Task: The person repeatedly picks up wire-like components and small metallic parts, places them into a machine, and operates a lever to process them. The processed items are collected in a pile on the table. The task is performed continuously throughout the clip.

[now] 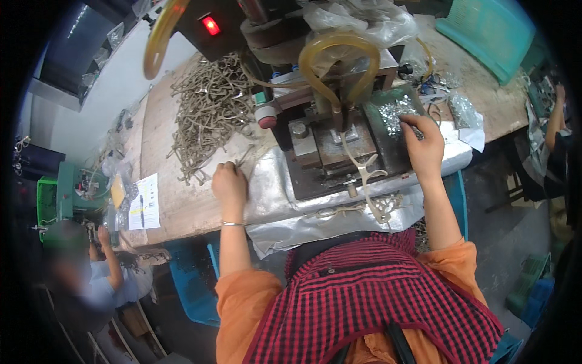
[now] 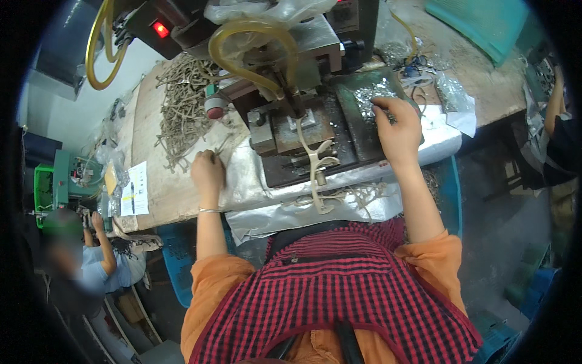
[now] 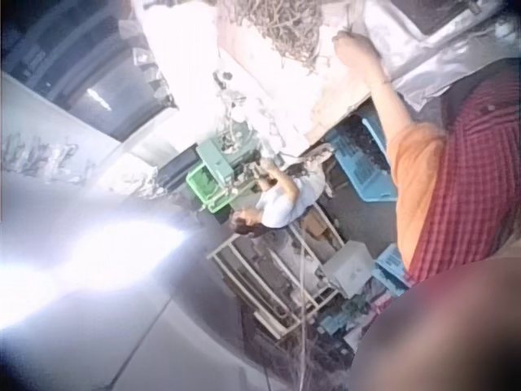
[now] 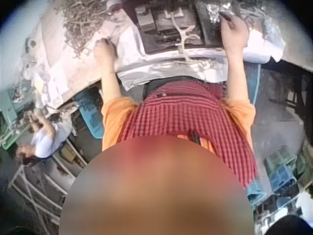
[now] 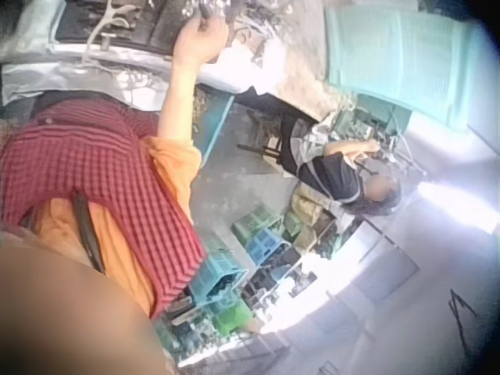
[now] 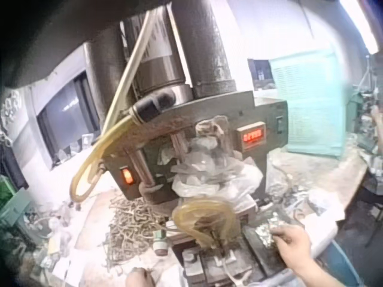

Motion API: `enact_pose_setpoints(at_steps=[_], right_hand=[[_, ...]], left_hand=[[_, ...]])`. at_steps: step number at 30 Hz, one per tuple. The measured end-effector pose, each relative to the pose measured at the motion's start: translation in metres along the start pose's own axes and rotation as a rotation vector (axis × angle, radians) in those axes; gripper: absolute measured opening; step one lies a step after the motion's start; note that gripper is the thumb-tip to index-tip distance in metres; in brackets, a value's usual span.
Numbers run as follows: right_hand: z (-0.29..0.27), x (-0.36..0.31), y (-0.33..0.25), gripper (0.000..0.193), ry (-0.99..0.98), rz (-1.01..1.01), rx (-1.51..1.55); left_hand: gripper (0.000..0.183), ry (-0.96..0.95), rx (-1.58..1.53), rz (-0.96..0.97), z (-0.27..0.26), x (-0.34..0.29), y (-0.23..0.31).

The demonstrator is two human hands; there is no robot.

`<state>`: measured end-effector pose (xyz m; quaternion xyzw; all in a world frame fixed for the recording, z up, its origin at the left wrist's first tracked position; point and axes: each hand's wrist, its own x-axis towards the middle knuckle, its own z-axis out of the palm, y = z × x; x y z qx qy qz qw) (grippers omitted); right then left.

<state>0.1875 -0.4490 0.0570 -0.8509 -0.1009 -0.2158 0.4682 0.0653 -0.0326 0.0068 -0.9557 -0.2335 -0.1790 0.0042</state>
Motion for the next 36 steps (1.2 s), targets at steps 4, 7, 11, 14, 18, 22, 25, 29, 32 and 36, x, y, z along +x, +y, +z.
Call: enact_pose_setpoints(at_steps=[4, 7, 11, 14, 18, 22, 25, 29, 32, 36], right_hand=[[-0.031, -0.018, 0.011, 0.013, 0.067, 0.023, 0.017], [-0.040, -0.016, -0.025, 0.014, -0.041, -0.017, 0.153], [-0.013, 0.019, -0.087, 0.021, -0.332, 0.007, 0.495], [0.020, 0.026, -0.088, 0.032, -0.318, 0.080, 0.650], [0.026, 0.015, -0.090, 0.035, -0.306, 0.096, 0.724], [0.029, 0.012, -0.093, 0.040, -0.289, 0.107, 0.786], [0.021, 0.014, -0.107, 0.046, -0.354, 0.170, 0.827], [0.018, 0.011, -0.124, 0.050, -0.381, 0.347, 0.934], [0.008, 0.001, -0.129, 0.047, -0.354, 0.220, 0.900], [-0.003, 0.012, -0.053, 0.029, -0.125, -0.173, -0.045]], left_hand=[[0.010, 0.087, -0.368, 0.095, -0.022, 0.003, -0.004], [0.008, 0.110, -0.740, 0.026, -0.040, 0.012, 0.019], [0.013, -0.219, -1.338, -0.134, -0.023, 0.027, 0.040], [0.012, -0.121, -1.196, -0.090, -0.009, 0.013, 0.056], [0.012, -0.117, -1.437, -0.235, -0.029, -0.004, 0.073], [0.011, 0.230, -1.645, -0.149, -0.098, 0.000, 0.116], [0.013, 0.428, -1.585, 0.630, -0.163, 0.019, 0.125], [0.015, 0.398, -1.520, 0.438, -0.187, 0.035, 0.165], [0.016, 0.338, -1.543, 0.380, -0.192, 0.010, 0.164], [0.020, -0.911, -1.804, 0.137, -0.201, -0.036, 0.166]])
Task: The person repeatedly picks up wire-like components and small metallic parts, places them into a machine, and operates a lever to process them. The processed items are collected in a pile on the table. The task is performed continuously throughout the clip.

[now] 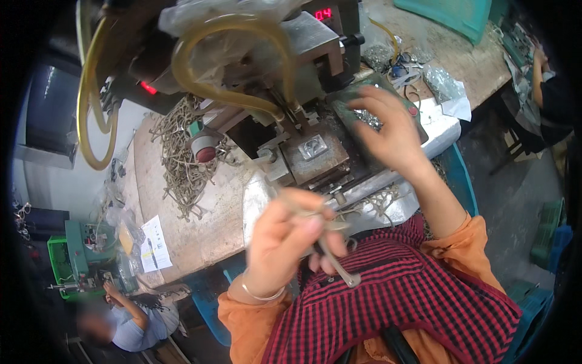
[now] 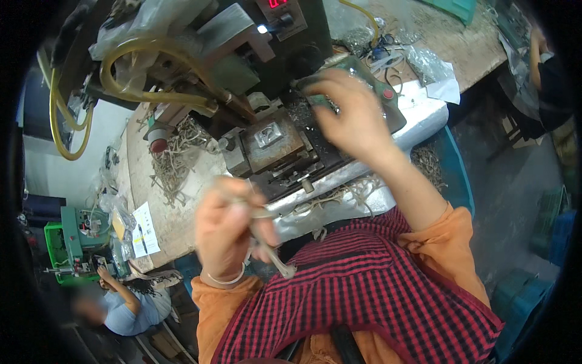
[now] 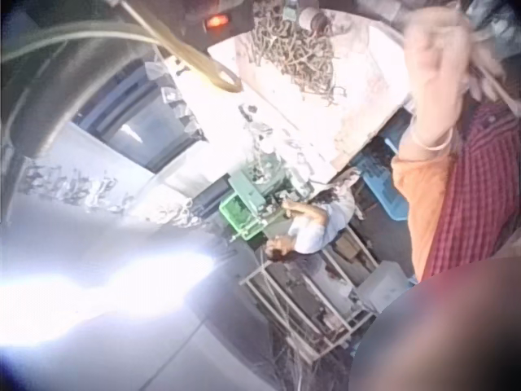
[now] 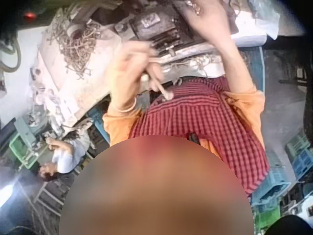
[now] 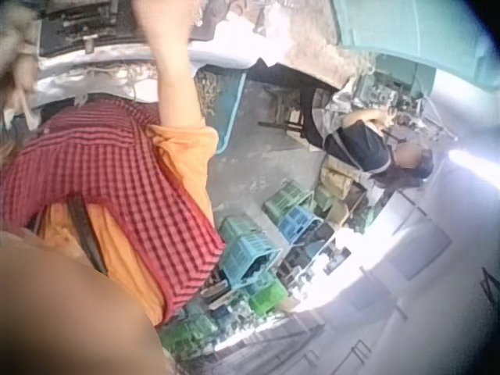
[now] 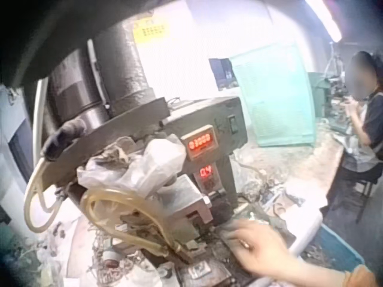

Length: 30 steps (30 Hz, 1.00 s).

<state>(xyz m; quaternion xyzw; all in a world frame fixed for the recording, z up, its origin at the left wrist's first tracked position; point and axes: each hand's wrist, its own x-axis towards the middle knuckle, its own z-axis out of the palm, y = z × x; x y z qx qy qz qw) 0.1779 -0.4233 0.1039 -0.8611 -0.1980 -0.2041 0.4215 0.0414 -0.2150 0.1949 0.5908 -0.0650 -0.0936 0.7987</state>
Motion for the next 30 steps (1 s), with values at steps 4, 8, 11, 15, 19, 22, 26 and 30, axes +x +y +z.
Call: enact_pose_setpoints(at_steps=[4, 8, 11, 15, 19, 22, 26, 30], right_hand=[[0.006, -0.022, 0.070, 0.021, 0.028, 0.045, -0.542], [0.007, -0.015, 0.084, 0.023, 0.069, 0.029, -0.338], [0.014, -0.015, 0.082, 0.027, 0.108, 0.067, -0.355], [0.032, -0.010, 0.063, 0.031, 0.099, 0.033, -0.553], [0.034, -0.010, 0.077, 0.024, 0.067, 0.006, -0.519], [0.032, -0.010, 0.083, 0.015, 0.074, 0.037, -0.457], [0.014, -0.016, 0.076, 0.015, 0.154, 0.037, -0.247], [0.007, -0.021, 0.069, 0.013, 0.142, 0.020, -0.014]], left_hand=[[0.035, -0.033, -0.301, -0.505, 0.004, 0.029, -0.019], [0.039, 0.137, -0.418, -0.522, 0.007, 0.035, -0.032], [0.041, 0.117, -0.533, -0.499, 0.004, 0.036, -0.045], [0.039, 0.141, -0.492, -0.485, 0.008, 0.039, -0.045], [0.036, 0.187, -0.435, -0.471, 0.013, 0.038, -0.040], [0.038, 0.017, -0.385, -0.415, 0.000, 0.030, -0.044], [0.027, 0.226, 0.197, 0.040, -0.069, -0.005, -0.057], [0.029, 0.989, 1.588, 0.278, -0.234, -0.007, -0.039]])
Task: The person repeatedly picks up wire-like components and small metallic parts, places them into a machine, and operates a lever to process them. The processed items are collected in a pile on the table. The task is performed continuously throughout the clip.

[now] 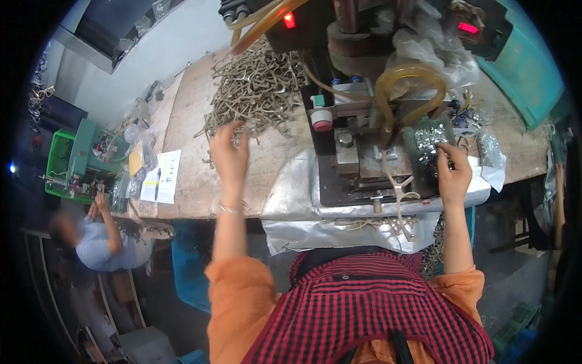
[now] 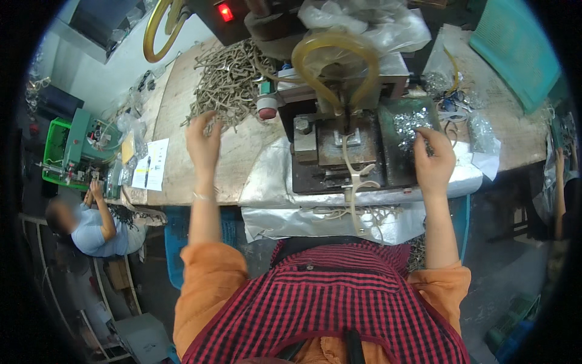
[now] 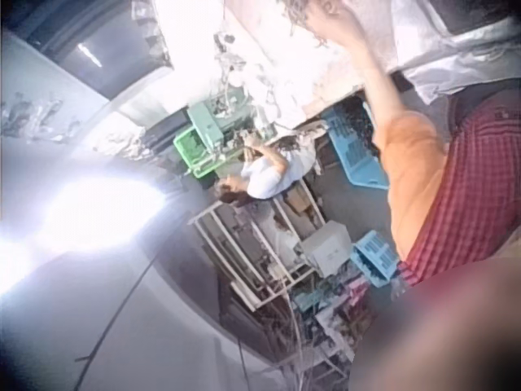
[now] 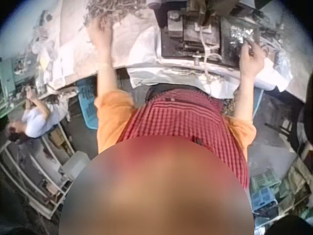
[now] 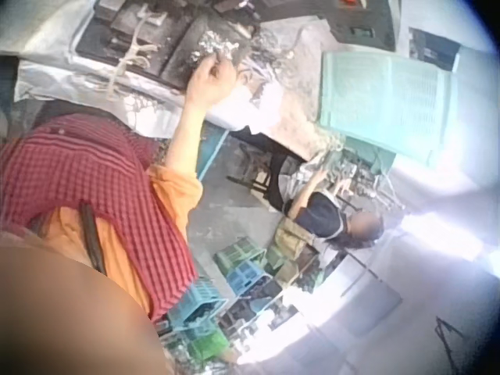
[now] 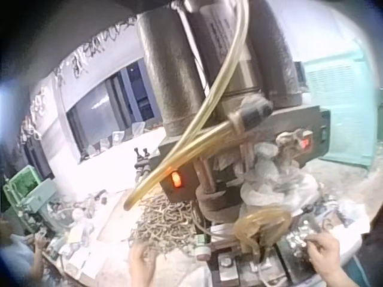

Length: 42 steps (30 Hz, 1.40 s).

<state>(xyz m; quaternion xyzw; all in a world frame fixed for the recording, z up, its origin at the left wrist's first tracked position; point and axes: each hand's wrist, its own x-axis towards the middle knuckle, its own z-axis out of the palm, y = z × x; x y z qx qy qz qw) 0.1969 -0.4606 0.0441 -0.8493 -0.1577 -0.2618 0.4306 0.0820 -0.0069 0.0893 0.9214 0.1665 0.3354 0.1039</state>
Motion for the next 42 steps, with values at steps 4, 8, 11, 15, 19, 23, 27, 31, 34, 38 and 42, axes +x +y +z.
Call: enact_pose_setpoints(at_steps=[4, 8, 11, 15, 19, 23, 27, 31, 34, 38, 42], right_hand=[[0.008, 0.011, -0.013, 0.014, 0.005, 0.149, 0.156], [0.011, 0.008, -0.006, 0.015, -0.013, 0.252, 0.196], [-0.006, -0.009, -0.004, 0.015, 0.042, 0.257, 0.122], [-0.031, -0.028, -0.003, 0.012, 0.073, 0.285, 0.110], [-0.035, 0.001, -0.063, 0.011, -0.110, 0.144, 0.261], [-0.003, 0.037, -0.096, 0.022, -0.197, -0.007, 0.460], [0.026, 0.031, -0.108, 0.043, -0.257, 0.207, 0.776], [0.022, 0.027, -0.110, 0.048, -0.272, 0.295, 0.838], [0.012, 0.034, -0.126, 0.051, -0.330, 0.377, 0.984], [0.011, 0.026, -0.148, 0.049, -0.267, 0.484, 0.976], [-0.009, 0.018, -0.136, 0.048, -0.331, 0.122, 0.784]], left_hand=[[0.032, -0.208, 0.350, 0.156, 0.034, 0.051, -0.057], [0.018, -0.232, 0.271, 0.121, 0.106, 0.048, -0.096], [0.019, -0.041, 0.173, 0.201, 0.124, 0.022, -0.091], [0.021, -0.088, 0.072, 0.215, 0.112, -0.005, -0.050], [0.023, -0.181, 0.102, 0.198, 0.080, -0.017, -0.024], [0.021, 0.200, 0.234, 0.248, 0.061, -0.007, -0.002], [0.014, 0.278, -0.429, -0.093, 0.052, -0.031, 0.033], [0.012, 0.372, -1.281, -0.131, -0.006, -0.028, 0.133], [0.011, 0.114, -1.464, 0.366, -0.060, -0.005, 0.180], [0.014, 0.245, -1.383, 0.176, -0.051, 0.011, 0.193], [0.019, 0.051, -1.055, 0.732, -0.033, -0.018, 0.188]])
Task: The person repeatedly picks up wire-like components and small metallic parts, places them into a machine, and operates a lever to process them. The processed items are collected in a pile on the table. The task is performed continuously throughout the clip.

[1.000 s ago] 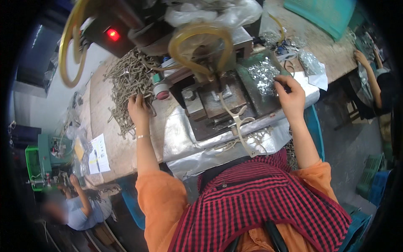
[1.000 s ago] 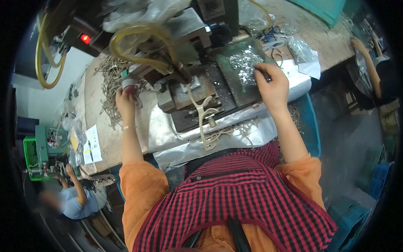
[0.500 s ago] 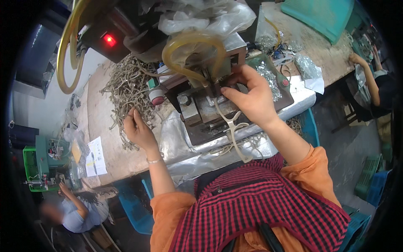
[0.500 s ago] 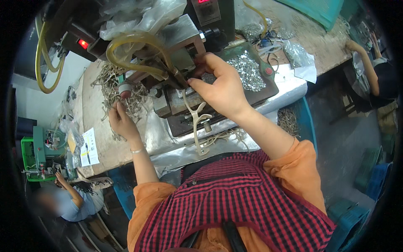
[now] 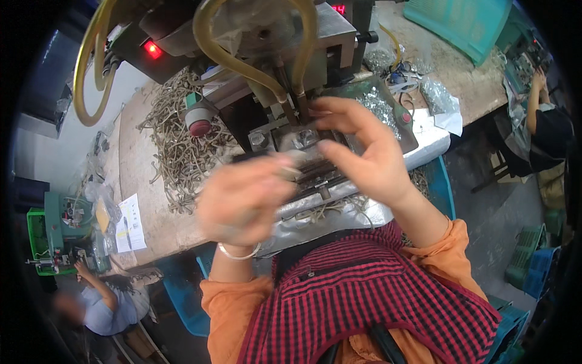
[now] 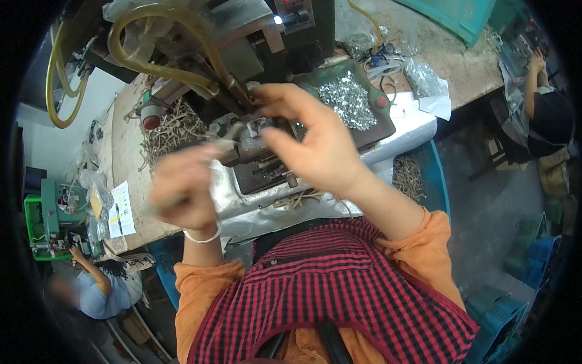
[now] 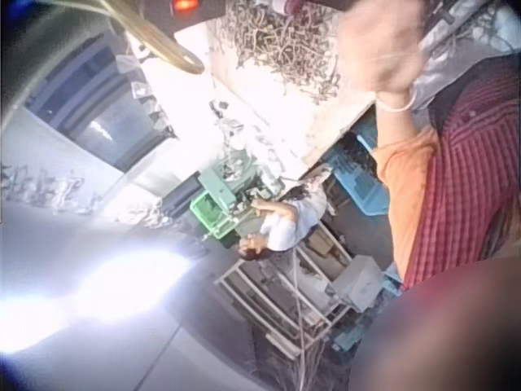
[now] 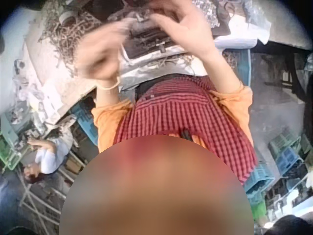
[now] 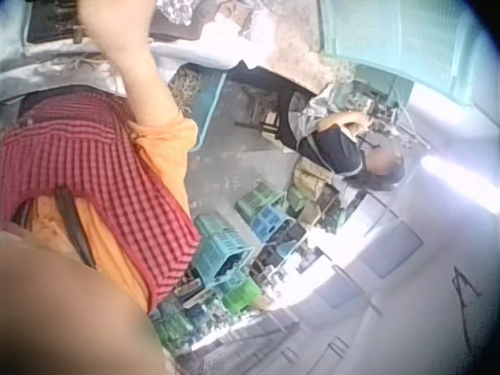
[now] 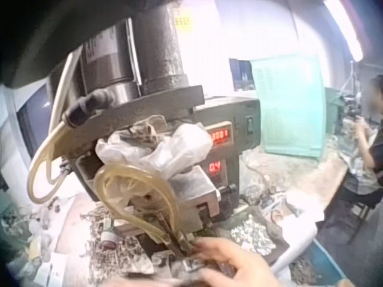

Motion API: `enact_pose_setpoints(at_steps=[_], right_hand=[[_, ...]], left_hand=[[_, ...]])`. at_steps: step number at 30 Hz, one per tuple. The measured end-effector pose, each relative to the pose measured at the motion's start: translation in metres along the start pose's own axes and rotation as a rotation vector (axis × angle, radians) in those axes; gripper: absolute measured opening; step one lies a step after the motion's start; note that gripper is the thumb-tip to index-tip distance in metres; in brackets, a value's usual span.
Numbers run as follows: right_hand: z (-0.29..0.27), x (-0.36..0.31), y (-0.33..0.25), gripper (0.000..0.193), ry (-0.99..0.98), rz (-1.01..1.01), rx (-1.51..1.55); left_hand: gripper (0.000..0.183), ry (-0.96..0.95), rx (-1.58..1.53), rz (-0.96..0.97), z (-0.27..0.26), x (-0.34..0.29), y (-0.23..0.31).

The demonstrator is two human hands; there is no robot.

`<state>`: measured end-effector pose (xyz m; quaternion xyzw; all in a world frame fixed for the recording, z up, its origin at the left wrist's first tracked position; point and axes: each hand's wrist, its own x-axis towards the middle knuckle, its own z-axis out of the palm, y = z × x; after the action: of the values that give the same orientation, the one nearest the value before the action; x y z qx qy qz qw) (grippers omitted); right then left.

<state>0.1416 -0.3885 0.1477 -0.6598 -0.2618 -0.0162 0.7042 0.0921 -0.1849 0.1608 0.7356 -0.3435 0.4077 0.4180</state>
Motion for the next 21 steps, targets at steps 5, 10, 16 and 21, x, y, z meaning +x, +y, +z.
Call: enact_pose_setpoints(at_steps=[5, 10, 16, 21], right_hand=[[-0.079, -0.003, 0.101, 0.029, 0.183, 0.002, -1.174], [-0.107, -0.015, 0.133, 0.016, 0.232, -0.116, -1.091], [-0.093, -0.013, 0.122, 0.014, 0.309, -0.095, -1.023], [-0.080, -0.016, 0.116, 0.014, 0.524, 0.044, -0.521]], left_hand=[[0.023, -0.300, 0.288, 0.255, 0.028, 0.000, 0.004], [0.021, -0.281, 0.271, 0.265, 0.032, -0.007, -0.001], [0.022, -0.204, 0.247, 0.200, 0.031, -0.015, 0.002], [0.019, -0.439, 0.659, -0.352, -0.002, -0.048, 0.017]])
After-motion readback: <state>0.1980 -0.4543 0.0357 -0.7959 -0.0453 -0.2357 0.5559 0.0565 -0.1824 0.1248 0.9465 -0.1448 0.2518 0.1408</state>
